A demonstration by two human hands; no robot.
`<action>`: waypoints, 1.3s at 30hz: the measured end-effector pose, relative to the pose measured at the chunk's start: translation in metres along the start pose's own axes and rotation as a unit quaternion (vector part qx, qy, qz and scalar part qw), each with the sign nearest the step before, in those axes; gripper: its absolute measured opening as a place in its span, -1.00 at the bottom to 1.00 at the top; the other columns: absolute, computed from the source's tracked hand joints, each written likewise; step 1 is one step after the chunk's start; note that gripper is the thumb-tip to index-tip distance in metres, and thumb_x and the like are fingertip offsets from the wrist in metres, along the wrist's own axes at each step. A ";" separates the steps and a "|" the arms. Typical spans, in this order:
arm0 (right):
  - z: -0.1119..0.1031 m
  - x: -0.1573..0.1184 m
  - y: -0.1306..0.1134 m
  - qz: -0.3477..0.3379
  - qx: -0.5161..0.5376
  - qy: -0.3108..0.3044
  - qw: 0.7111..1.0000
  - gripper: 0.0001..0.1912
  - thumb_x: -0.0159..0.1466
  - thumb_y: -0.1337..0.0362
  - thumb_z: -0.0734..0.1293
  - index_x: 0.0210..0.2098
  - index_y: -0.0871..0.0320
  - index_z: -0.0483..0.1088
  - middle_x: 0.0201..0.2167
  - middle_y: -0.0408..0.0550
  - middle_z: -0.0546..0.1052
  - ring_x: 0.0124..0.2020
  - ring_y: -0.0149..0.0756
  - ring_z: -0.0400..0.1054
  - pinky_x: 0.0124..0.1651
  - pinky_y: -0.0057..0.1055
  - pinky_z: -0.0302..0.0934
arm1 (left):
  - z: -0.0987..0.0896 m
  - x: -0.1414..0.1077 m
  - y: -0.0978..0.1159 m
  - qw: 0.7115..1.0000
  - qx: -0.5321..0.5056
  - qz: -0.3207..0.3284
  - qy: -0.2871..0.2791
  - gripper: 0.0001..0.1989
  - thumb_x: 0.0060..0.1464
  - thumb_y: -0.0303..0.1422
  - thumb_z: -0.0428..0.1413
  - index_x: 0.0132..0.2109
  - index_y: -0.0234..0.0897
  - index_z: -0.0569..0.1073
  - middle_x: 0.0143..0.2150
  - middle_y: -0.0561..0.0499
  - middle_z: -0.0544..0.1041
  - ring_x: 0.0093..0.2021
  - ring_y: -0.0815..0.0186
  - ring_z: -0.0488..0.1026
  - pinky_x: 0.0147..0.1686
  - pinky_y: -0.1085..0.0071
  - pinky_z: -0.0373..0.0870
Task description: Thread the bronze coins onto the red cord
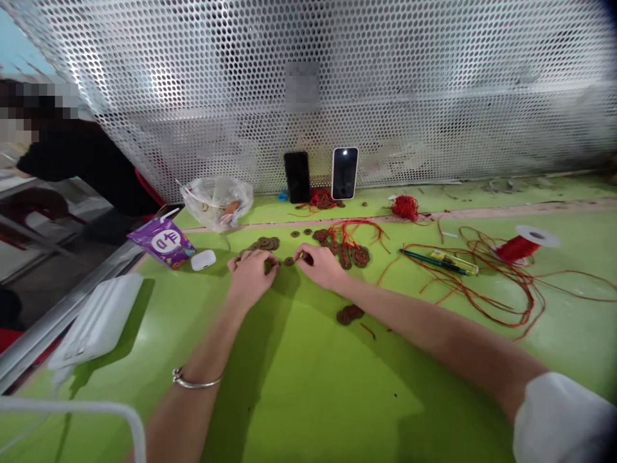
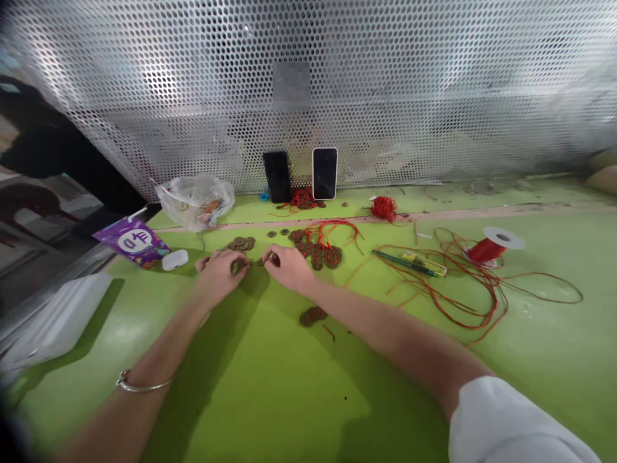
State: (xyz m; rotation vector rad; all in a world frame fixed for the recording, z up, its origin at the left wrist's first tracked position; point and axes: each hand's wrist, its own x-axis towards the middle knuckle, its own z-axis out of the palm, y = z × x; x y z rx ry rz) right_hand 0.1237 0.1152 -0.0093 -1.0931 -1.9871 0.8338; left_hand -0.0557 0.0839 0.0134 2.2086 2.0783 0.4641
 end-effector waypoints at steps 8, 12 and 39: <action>0.000 0.000 0.000 0.004 -0.004 0.002 1.000 -0.86 0.12 0.44 0.24 -0.38 0.18 0.42 -0.58 -0.22 0.37 -0.55 -0.46 0.19 -0.43 -0.51 0.02 | -0.004 -0.001 -0.003 1.000 -0.010 -0.014 -0.004 -0.83 0.08 -0.26 0.10 -0.17 -0.16 0.48 -0.08 -0.04 0.49 0.03 0.05 0.33 0.01 0.09 0.14; 0.000 0.000 0.000 0.003 -0.006 0.002 1.000 -0.86 0.12 0.44 0.24 -0.38 0.18 0.43 -0.58 -0.22 0.37 -0.55 -0.46 0.18 -0.44 -0.51 0.01 | -0.004 0.002 -0.002 0.999 -0.024 -0.036 -0.023 -0.86 0.06 -0.27 0.11 -0.24 -0.18 0.50 -0.10 -0.07 0.48 0.04 0.00 0.31 0.01 0.05 0.16; 0.000 -0.001 0.001 -0.038 0.025 0.029 0.999 -0.86 0.18 0.26 0.27 -0.34 0.19 0.42 -0.61 -0.21 0.36 -0.57 -0.45 0.17 -0.44 -0.49 0.05 | -0.005 0.000 0.011 0.915 -0.399 -0.019 0.045 -0.78 -0.09 -0.22 0.17 -0.32 -0.26 0.47 -0.28 -0.04 0.59 -0.23 0.22 0.53 -0.19 0.32 0.44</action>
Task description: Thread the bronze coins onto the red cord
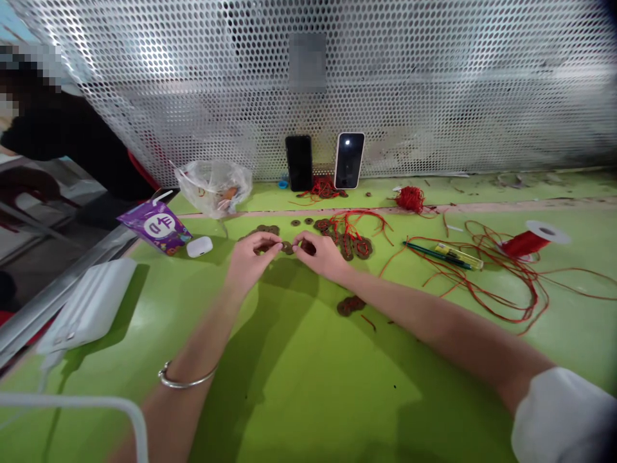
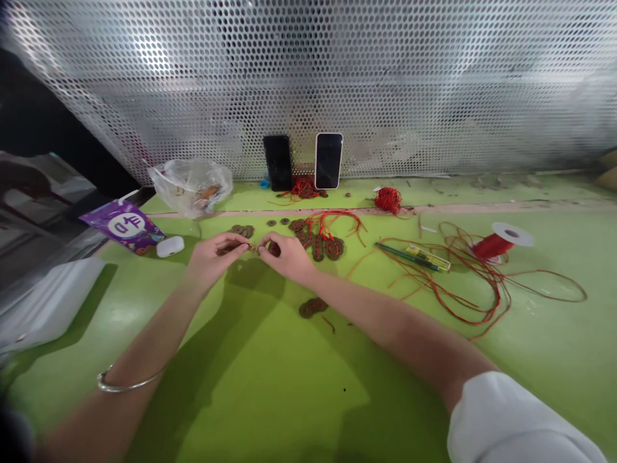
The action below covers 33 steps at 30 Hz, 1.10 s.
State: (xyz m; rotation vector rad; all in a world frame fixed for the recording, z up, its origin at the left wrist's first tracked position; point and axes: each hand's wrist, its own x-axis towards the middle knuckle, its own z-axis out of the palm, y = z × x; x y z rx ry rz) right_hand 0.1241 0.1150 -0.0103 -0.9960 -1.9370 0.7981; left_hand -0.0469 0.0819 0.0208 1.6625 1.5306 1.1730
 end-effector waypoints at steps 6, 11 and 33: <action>0.000 0.000 0.001 -0.015 0.015 -0.002 1.000 -0.84 0.17 0.22 0.27 -0.36 0.19 0.40 -0.59 -0.20 0.35 -0.56 -0.45 0.17 -0.44 -0.49 0.05 | 0.001 0.000 0.001 1.000 0.004 0.002 -0.006 -0.80 -0.09 -0.25 0.18 -0.32 -0.26 0.49 -0.31 -0.03 0.59 -0.26 0.24 0.52 -0.21 0.34 0.42; 0.000 0.001 0.003 0.003 0.019 0.016 1.000 -0.87 0.16 0.25 0.25 -0.42 0.18 0.37 -0.59 -0.19 0.36 -0.55 -0.43 0.18 -0.43 -0.49 0.06 | 0.001 -0.002 0.002 0.998 0.055 0.036 -0.009 -0.80 -0.03 -0.30 0.17 -0.21 -0.23 0.51 -0.24 -0.01 0.58 -0.26 0.26 0.49 -0.22 0.35 0.40; -0.003 0.004 0.004 0.054 0.041 0.042 0.997 -0.88 0.17 0.35 0.21 -0.31 0.15 0.35 -0.57 -0.23 0.33 -0.53 -0.41 0.20 -0.37 -0.46 0.12 | 0.006 0.001 -0.011 0.958 0.270 0.095 -0.010 -0.79 0.05 -0.31 0.13 -0.14 -0.20 0.53 -0.13 -0.04 0.55 -0.27 0.20 0.44 -0.22 0.29 0.31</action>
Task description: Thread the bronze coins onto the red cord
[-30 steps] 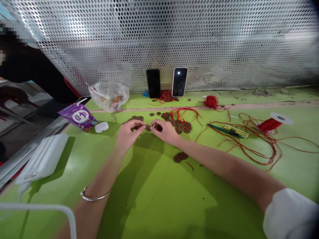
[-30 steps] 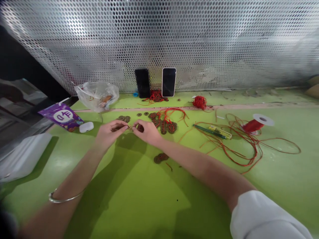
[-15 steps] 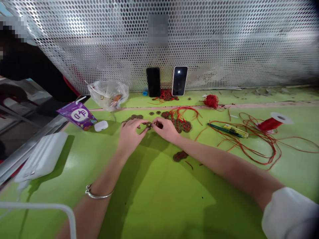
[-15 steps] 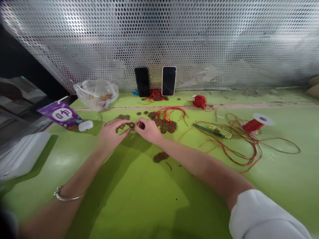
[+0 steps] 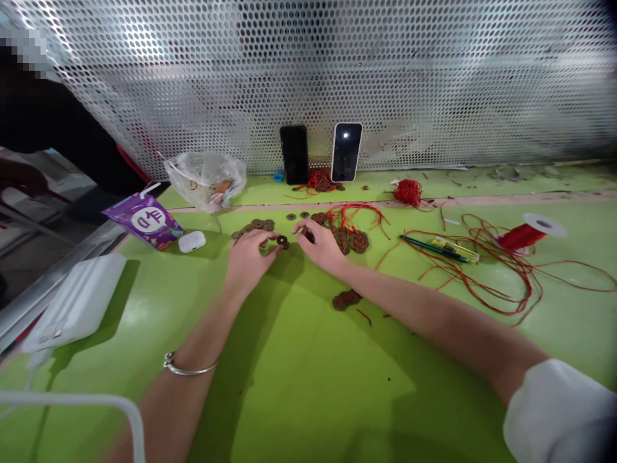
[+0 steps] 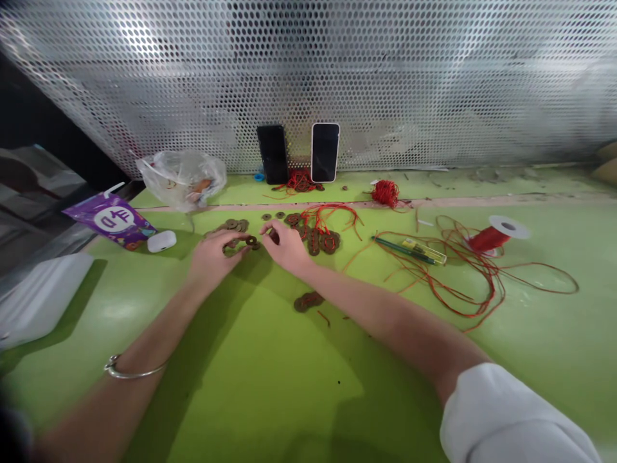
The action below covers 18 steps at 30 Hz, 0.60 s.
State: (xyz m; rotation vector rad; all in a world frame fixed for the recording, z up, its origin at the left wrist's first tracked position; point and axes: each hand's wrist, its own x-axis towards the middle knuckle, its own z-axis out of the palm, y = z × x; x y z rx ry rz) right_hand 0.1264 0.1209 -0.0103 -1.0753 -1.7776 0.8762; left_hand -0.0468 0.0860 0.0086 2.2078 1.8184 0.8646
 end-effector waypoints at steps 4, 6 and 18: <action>0.000 0.000 0.000 0.000 0.006 -0.001 1.000 -0.88 0.16 0.36 0.22 -0.31 0.15 0.35 -0.56 -0.22 0.34 -0.53 -0.42 0.21 -0.37 -0.47 0.13 | 0.004 0.001 -0.003 1.000 0.000 -0.002 -0.005 -0.79 0.04 -0.30 0.13 -0.16 -0.19 0.55 -0.13 -0.05 0.55 -0.18 0.15 0.43 -0.16 0.26 0.31; 0.000 0.000 0.000 0.001 0.011 0.000 1.000 -0.90 0.16 0.36 0.22 -0.32 0.15 0.34 -0.56 -0.22 0.35 -0.53 -0.42 0.22 -0.37 -0.47 0.14 | 0.003 0.000 0.000 1.000 -0.005 -0.003 0.001 -0.78 0.04 -0.29 0.13 -0.16 -0.20 0.54 -0.13 -0.05 0.55 -0.18 0.15 0.44 -0.16 0.26 0.31; 0.005 0.003 0.011 -0.018 0.077 0.020 0.997 -0.90 0.20 0.31 0.26 -0.28 0.13 0.25 -0.39 -0.12 0.45 -0.41 -0.38 0.37 -0.27 -0.39 0.28 | 0.004 -0.002 0.006 0.996 0.052 0.071 0.001 -0.72 0.10 -0.34 0.06 -0.03 -0.20 0.48 -0.03 -0.08 0.52 -0.01 0.09 0.40 -0.02 0.16 0.28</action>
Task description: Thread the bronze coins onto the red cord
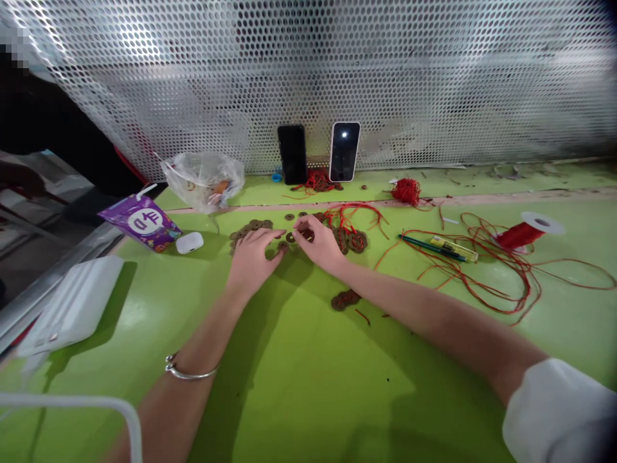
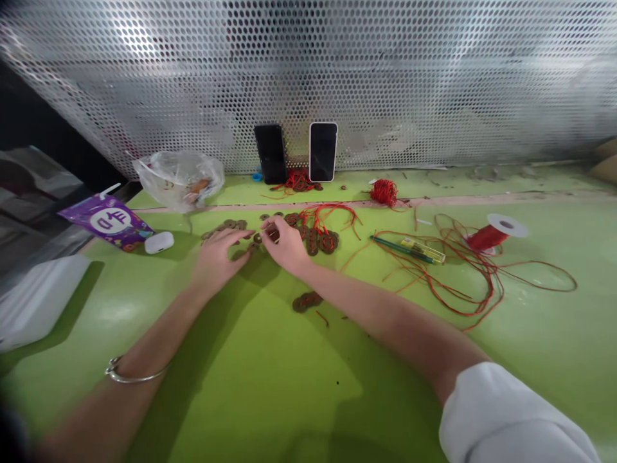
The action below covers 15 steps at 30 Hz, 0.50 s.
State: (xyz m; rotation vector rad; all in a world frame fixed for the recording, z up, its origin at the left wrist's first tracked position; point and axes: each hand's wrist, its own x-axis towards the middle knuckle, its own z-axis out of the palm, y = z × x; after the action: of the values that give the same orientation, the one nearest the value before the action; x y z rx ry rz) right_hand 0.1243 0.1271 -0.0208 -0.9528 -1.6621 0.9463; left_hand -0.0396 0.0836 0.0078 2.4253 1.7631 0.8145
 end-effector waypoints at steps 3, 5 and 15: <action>0.000 0.000 0.001 0.004 0.006 0.005 1.000 -0.93 0.21 0.31 0.24 -0.29 0.13 0.24 -0.38 -0.12 0.44 -0.42 -0.39 0.36 -0.27 -0.39 0.29 | -0.003 -0.003 -0.003 0.995 0.082 0.017 -0.045 -0.74 0.11 -0.39 0.02 -0.10 -0.15 0.53 -0.03 -0.05 0.53 -0.02 0.06 0.40 -0.03 0.12 0.25; -0.001 0.000 0.000 0.006 0.004 0.001 1.000 -0.93 0.21 0.32 0.24 -0.29 0.13 0.24 -0.37 -0.12 0.44 -0.42 -0.39 0.35 -0.28 -0.40 0.29 | -0.005 -0.004 -0.005 0.992 0.112 0.019 -0.058 -0.74 0.11 -0.41 0.00 -0.13 -0.12 0.54 -0.07 -0.03 0.55 -0.05 0.05 0.42 -0.08 0.12 0.25; -0.001 0.001 -0.002 -0.002 -0.006 0.006 1.000 -0.94 0.20 0.33 0.23 -0.30 0.14 0.25 -0.37 -0.11 0.43 -0.38 -0.37 0.35 -0.27 -0.41 0.28 | -0.007 -0.004 0.000 0.984 0.146 0.032 -0.095 -0.64 0.14 -0.43 -0.06 -0.01 -0.11 0.52 -0.03 -0.07 0.52 -0.02 0.03 0.41 -0.08 0.10 0.26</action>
State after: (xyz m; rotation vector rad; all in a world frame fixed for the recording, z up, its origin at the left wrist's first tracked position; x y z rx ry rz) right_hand 0.1245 0.1270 -0.0186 -0.9627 -1.6602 0.9265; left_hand -0.0437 0.0779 0.0126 2.6441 1.8523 0.3301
